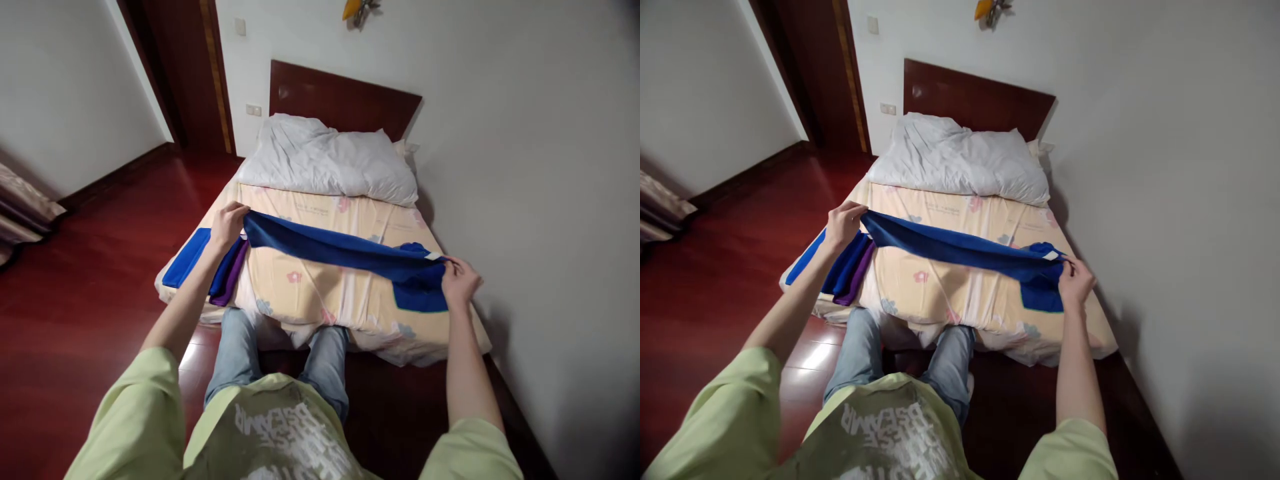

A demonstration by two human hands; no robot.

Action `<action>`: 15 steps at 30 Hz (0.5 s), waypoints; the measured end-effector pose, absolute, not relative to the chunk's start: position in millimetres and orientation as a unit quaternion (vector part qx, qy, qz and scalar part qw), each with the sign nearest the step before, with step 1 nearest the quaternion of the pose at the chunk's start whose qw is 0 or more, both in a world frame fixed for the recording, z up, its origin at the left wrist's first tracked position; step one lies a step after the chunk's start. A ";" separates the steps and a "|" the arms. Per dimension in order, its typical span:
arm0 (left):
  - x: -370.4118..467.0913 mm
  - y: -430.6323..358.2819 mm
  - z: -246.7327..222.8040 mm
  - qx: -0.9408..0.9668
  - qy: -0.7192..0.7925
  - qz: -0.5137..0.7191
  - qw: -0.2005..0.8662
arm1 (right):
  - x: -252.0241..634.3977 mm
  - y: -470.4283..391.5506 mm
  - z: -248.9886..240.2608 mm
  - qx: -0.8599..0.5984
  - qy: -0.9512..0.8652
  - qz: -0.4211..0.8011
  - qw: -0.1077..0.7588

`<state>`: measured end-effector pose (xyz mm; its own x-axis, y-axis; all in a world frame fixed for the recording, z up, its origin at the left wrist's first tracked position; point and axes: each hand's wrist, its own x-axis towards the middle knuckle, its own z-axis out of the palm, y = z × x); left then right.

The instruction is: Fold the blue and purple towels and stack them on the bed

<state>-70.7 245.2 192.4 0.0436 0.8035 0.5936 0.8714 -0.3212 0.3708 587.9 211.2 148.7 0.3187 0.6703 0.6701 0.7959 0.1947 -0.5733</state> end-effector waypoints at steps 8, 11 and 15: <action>-86.8 192.0 56.6 -0.752 -0.579 -0.315 0.003 | 572.0 180.5 41.8 -0.677 -0.455 0.064 0.575; -82.0 173.9 5.5 -0.772 -0.583 -0.251 -0.031 | 553.4 164.8 -8.6 -0.711 -0.370 0.120 0.586; -68.8 148.9 -34.4 -0.782 -0.605 -0.132 -0.070 | 535.4 145.4 -63.3 -0.754 -0.302 0.166 0.560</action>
